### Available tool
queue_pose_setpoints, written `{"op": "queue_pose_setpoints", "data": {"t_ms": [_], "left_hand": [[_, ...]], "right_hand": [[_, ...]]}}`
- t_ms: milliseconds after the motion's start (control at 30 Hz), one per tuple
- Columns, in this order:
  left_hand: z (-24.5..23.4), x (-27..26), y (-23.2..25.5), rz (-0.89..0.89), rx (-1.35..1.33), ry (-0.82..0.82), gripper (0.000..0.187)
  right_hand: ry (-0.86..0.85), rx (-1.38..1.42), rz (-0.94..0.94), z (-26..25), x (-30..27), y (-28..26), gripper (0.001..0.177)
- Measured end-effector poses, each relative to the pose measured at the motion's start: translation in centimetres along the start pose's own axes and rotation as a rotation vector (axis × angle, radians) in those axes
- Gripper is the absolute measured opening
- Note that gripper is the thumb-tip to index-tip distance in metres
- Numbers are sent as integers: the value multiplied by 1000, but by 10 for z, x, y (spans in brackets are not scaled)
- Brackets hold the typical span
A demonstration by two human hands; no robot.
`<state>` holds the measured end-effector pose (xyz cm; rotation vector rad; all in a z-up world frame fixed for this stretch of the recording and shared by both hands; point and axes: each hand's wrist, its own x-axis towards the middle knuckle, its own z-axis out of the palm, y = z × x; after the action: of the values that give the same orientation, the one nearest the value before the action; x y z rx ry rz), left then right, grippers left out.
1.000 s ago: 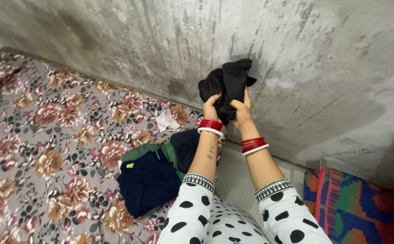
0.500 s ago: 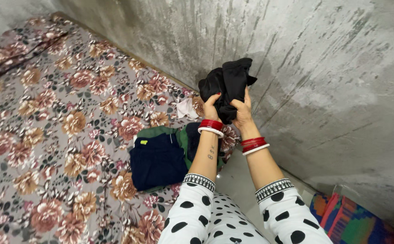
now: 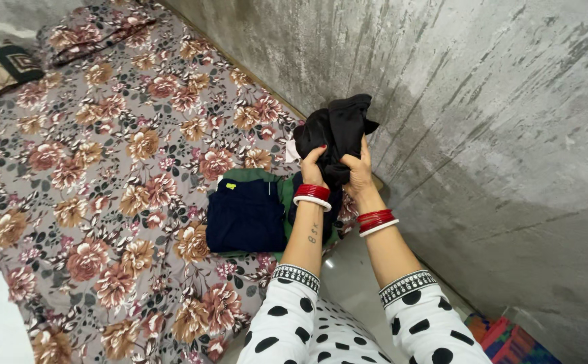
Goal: The person repeatedly picks folded shirts from a wall shelf, places them on a floral bedspread, and then returns them to the shelf. The cycle continues with different shirts including dark blue, black, gray, and patterned shirts.
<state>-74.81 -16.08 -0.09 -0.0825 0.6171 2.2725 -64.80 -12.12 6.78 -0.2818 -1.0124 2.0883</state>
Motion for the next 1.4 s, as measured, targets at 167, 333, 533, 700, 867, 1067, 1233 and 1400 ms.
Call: {"op": "queue_pose_setpoints", "data": {"t_ms": [167, 333, 533, 700, 867, 1067, 1233, 1400], "left_hand": [[-18, -7, 9, -3, -14, 41, 21], [-22, -24, 43, 62, 5, 58, 23], [-47, -29, 79, 188, 56, 127, 25], [-66, -32, 110, 246, 74, 153, 25], [-79, -44, 141, 260, 19, 146, 33], [-111, -49, 167, 241, -26, 117, 32], [-140, -44, 188, 282, 4, 148, 35], [-172, -36, 208, 302, 12, 146, 38]], "right_hand": [[-70, 12, 26, 8, -8, 8, 88], [-94, 25, 59, 28, -14, 27, 90], [-140, 41, 99, 59, -20, 56, 88], [-162, 18, 154, 84, -26, 76, 87], [-192, 44, 153, 106, -33, 104, 88], [-160, 28, 204, 124, -40, 142, 88], [-186, 26, 203, 141, -43, 174, 88], [-195, 23, 196, 143, -40, 217, 88]]}}
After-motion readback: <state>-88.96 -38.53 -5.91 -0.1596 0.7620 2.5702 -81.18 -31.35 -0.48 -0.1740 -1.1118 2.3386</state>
